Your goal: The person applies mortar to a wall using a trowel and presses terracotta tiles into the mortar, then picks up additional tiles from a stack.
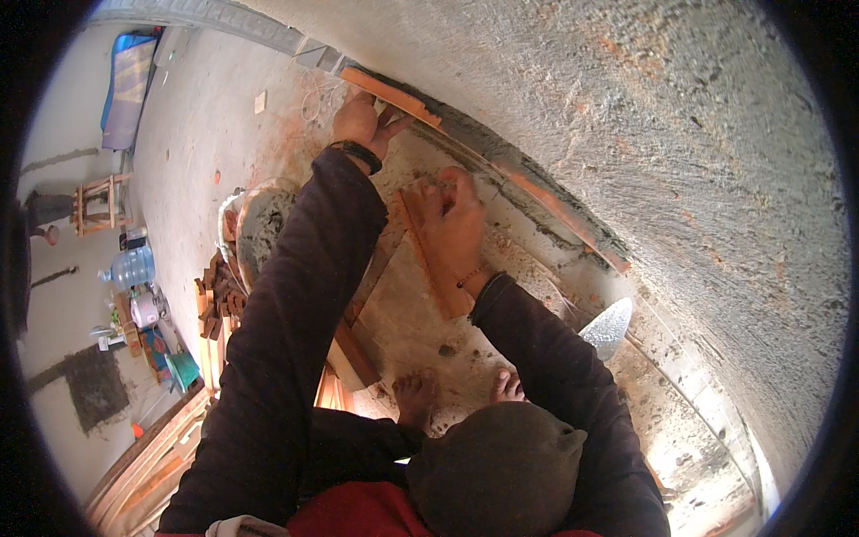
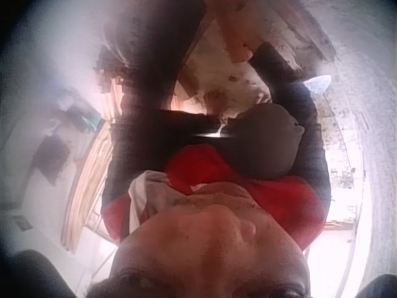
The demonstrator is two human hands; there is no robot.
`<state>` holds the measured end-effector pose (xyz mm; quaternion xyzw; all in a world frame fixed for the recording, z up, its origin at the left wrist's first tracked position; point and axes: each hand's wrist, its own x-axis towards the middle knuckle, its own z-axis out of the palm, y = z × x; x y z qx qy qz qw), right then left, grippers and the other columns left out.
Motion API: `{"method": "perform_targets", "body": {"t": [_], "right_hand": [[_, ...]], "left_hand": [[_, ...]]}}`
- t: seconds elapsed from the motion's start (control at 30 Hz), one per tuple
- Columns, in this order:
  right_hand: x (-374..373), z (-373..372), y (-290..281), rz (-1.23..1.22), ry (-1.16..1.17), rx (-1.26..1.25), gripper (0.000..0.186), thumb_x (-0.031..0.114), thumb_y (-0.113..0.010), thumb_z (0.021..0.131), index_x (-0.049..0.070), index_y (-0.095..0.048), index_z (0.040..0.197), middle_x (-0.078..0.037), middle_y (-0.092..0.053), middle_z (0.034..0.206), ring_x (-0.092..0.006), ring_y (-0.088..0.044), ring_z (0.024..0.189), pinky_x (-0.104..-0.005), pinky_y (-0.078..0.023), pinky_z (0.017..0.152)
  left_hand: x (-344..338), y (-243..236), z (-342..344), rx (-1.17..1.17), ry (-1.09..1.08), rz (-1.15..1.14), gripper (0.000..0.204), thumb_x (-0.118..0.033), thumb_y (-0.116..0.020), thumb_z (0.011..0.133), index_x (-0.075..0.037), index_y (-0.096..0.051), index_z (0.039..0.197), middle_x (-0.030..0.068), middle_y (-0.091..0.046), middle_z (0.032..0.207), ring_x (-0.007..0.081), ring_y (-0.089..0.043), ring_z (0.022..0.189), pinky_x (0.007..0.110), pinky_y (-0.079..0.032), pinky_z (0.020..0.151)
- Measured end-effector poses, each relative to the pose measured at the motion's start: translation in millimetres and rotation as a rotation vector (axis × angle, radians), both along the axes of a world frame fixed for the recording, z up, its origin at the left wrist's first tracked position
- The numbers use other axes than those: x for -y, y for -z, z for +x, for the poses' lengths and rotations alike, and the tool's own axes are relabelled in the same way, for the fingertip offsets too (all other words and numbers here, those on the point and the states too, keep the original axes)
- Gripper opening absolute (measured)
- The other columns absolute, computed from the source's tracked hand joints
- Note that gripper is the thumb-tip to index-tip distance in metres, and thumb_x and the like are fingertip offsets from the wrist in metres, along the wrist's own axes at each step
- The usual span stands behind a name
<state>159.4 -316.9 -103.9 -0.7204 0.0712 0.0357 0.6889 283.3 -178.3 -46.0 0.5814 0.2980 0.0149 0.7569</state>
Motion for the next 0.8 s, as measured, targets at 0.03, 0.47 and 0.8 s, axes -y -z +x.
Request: {"method": "perform_targets", "body": {"t": [0.03, 0.47, 0.8], "right_hand": [[0, 2, 3, -0.016, 0.003, 0.042, 0.024, 0.006, -0.059, 0.094, -0.002, -0.053, 0.115, -0.007, -0.063, 0.065, -0.0115, -0.059, 0.047, -0.0272, -0.043, 0.043], [-8, 65, -17, -0.160, 0.025, 0.219, 0.040, 0.014, -0.062, 0.091, 0.001, -0.055, 0.128, -0.016, -0.066, 0.075, -0.0275, -0.065, 0.065, -0.0381, -0.050, 0.063], [-25, 76, 1, -0.248, 0.061, 0.389, 0.027, 0.010, -0.063, 0.090, -0.003, -0.061, 0.114, -0.023, -0.066, 0.091, -0.0351, -0.067, 0.080, -0.0412, -0.052, 0.070]], "left_hand": [[1, -1, 0, 0.004, 0.000, 0.005, 0.047, -0.017, -0.039, 0.100, -0.022, -0.031, 0.146, 0.0041, -0.056, 0.119, 0.0209, -0.061, 0.101, 0.049, -0.060, 0.082], [8, -6, -3, 0.011, -0.051, -0.039, 0.031, -0.015, -0.034, 0.104, -0.005, -0.047, 0.130, 0.0118, -0.050, 0.124, 0.0284, -0.057, 0.107, 0.051, -0.059, 0.088], [16, -11, -12, 0.017, -0.114, -0.099, 0.031, -0.023, -0.039, 0.105, -0.004, -0.049, 0.127, 0.0110, -0.053, 0.121, 0.0288, -0.057, 0.105, 0.051, -0.055, 0.087]]}}
